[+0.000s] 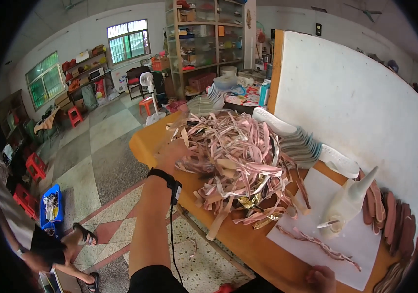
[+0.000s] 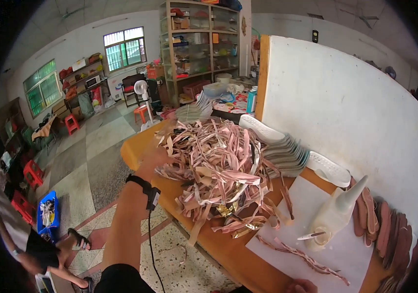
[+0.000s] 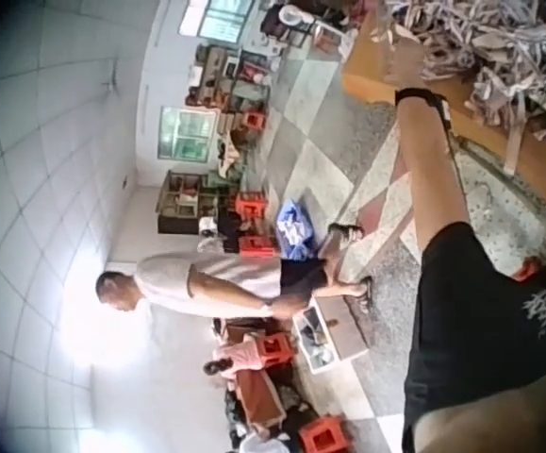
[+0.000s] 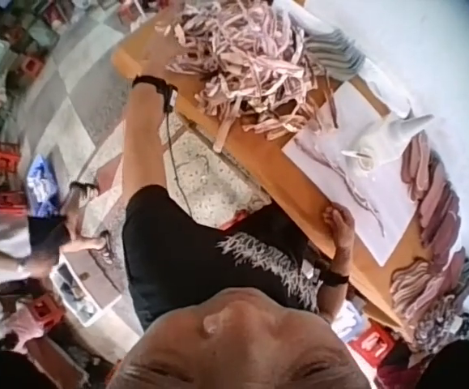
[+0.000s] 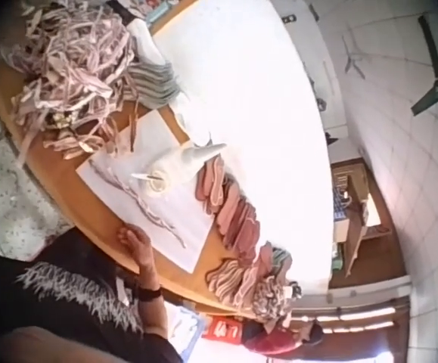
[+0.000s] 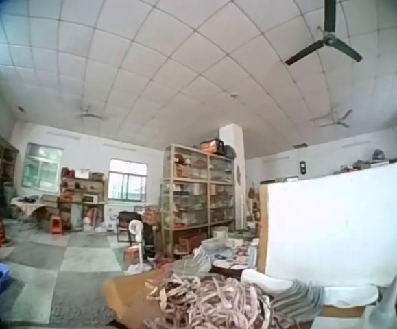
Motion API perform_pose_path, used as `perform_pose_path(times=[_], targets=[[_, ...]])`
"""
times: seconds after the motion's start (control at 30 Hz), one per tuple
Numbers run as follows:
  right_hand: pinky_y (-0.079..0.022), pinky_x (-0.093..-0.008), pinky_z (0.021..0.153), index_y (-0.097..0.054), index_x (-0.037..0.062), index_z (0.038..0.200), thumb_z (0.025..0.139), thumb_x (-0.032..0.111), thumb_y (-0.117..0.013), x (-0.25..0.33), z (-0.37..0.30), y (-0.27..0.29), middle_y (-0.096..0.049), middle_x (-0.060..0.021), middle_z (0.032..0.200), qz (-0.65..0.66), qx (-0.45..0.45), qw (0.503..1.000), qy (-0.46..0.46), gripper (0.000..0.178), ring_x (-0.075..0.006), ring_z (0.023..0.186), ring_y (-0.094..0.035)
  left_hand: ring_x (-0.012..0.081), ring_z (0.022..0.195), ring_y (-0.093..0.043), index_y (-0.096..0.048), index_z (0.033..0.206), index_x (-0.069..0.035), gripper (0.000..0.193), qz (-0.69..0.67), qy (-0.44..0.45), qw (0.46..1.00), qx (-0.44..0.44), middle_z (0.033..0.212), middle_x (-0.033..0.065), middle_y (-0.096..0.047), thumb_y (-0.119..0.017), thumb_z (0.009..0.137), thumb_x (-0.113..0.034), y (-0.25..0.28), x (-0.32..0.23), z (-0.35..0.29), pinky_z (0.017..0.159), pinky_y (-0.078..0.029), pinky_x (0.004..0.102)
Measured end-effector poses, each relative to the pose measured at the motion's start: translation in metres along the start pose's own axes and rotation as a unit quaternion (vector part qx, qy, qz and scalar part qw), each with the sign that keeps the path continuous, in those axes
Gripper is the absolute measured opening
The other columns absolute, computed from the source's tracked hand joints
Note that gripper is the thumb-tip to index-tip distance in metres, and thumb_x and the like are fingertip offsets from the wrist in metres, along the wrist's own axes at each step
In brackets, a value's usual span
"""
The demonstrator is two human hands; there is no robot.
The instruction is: Applying adhesive to the edges and surface of shoe insoles using a brush.
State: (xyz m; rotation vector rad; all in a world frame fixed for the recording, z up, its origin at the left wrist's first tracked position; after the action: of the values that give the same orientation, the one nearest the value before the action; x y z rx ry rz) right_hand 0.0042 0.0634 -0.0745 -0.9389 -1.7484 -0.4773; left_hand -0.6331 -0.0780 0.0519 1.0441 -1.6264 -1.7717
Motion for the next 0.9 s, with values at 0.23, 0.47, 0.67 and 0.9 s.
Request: perform_pose_path(times=[0.23,0.47,0.67,0.9], targets=[[-0.051,-0.0235,0.061,-0.05,-0.0038,0.11,0.087,0.008,-0.051,0.001,0.001,0.0,-0.06,-0.0099,0.087,-0.011,-0.015,1.0,-0.005,0.025,-0.0164,0.072,-0.06,0.0338,0.084,-0.061,-0.063,0.08,0.0,0.027,-0.061,0.083,0.975,-0.198,0.087,0.0218,-0.062,-0.057,0.076,-0.026,0.035,0.063,0.04,0.071,-0.048,0.0419],[-0.05,-0.0232,0.059,-0.052,-0.0034,0.108,0.086,0.006,-0.051,0.007,-0.003,-0.007,-0.06,-0.0096,0.085,-0.007,-0.019,1.0,0.006,0.024,-0.0149,0.069,-0.06,0.0363,0.075,-0.061,-0.064,0.073,-0.001,0.024,-0.061,0.079,0.941,-0.322,0.081,0.0205,-0.062,-0.057,0.075,-0.024,0.132,0.083,0.017,0.065,-0.049,0.0416],[-0.049,-0.0219,0.059,-0.053,-0.0036,0.108,0.087,0.008,-0.051,0.007,-0.006,-0.002,-0.06,-0.0087,0.085,-0.038,-0.013,0.999,0.027,0.024,-0.013,0.068,-0.058,0.0331,0.077,-0.061,-0.064,0.075,0.001,0.026,0.256,0.058,0.884,-0.386,0.083,0.0197,-0.062,-0.056,0.078,-0.024,0.167,0.056,-0.033,0.066,-0.049,0.0394],[-0.047,-0.0212,0.058,-0.054,-0.0033,0.104,0.086,0.011,-0.054,0.011,-0.007,-0.008,-0.061,-0.0082,0.082,-0.015,-0.014,0.998,0.066,0.023,-0.0119,0.066,-0.057,0.0271,0.071,-0.064,-0.064,0.071,0.002,0.029,-0.098,0.187,0.913,-0.348,0.075,0.0168,-0.064,-0.057,0.078,-0.026,0.171,0.101,-0.046,0.062,-0.05,0.0373]])
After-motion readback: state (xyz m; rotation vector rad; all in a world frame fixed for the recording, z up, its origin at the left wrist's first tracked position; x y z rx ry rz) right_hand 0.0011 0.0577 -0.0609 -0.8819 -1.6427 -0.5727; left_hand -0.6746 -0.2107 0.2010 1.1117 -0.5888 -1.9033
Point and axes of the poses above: each hand's wrist, its own z-axis towards the middle knuckle, its own y-axis out of the back of the hand, x = y × z, the point moved 7 cm from there along z, towards the middle knuckle
